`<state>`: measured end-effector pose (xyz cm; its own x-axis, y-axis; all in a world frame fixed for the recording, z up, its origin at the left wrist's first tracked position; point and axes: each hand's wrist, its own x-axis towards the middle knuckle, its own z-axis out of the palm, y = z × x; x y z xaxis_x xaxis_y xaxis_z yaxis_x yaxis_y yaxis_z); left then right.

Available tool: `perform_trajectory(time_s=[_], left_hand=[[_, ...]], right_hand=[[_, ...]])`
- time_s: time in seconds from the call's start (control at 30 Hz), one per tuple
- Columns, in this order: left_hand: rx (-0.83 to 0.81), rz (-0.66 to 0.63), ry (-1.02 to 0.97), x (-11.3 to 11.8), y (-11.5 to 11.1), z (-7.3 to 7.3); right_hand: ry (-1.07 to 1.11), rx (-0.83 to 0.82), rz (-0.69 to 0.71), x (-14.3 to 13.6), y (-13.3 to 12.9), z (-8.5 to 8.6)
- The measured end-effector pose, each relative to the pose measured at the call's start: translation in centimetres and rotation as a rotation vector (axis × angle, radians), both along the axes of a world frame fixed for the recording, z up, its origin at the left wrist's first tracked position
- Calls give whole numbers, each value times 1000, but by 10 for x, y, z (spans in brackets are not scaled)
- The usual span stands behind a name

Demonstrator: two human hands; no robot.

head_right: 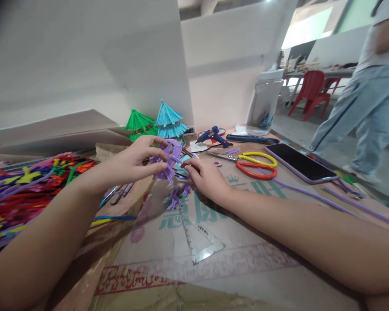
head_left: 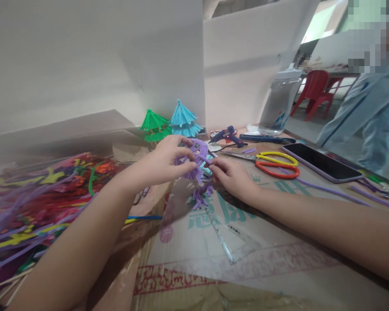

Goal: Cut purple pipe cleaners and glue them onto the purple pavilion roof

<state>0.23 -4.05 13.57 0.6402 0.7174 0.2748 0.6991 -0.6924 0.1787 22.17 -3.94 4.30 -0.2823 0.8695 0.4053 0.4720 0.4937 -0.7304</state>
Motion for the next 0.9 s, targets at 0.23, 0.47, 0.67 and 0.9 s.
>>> perform_trajectory(time_s=[0.23,0.47,0.67,0.9], left_hand=[[20,0,4,2,1,-1],[26,-6,14,3,3,-3],[1,-24,27,3,2,-1],[24,-29,46,2,2,0]], right_hand=[[-15,2,4,0,-1,2],[-48,25,2,-1,-1,2],[-46,19,10,-1,0,1],[-64,29,16,-1,0,0]])
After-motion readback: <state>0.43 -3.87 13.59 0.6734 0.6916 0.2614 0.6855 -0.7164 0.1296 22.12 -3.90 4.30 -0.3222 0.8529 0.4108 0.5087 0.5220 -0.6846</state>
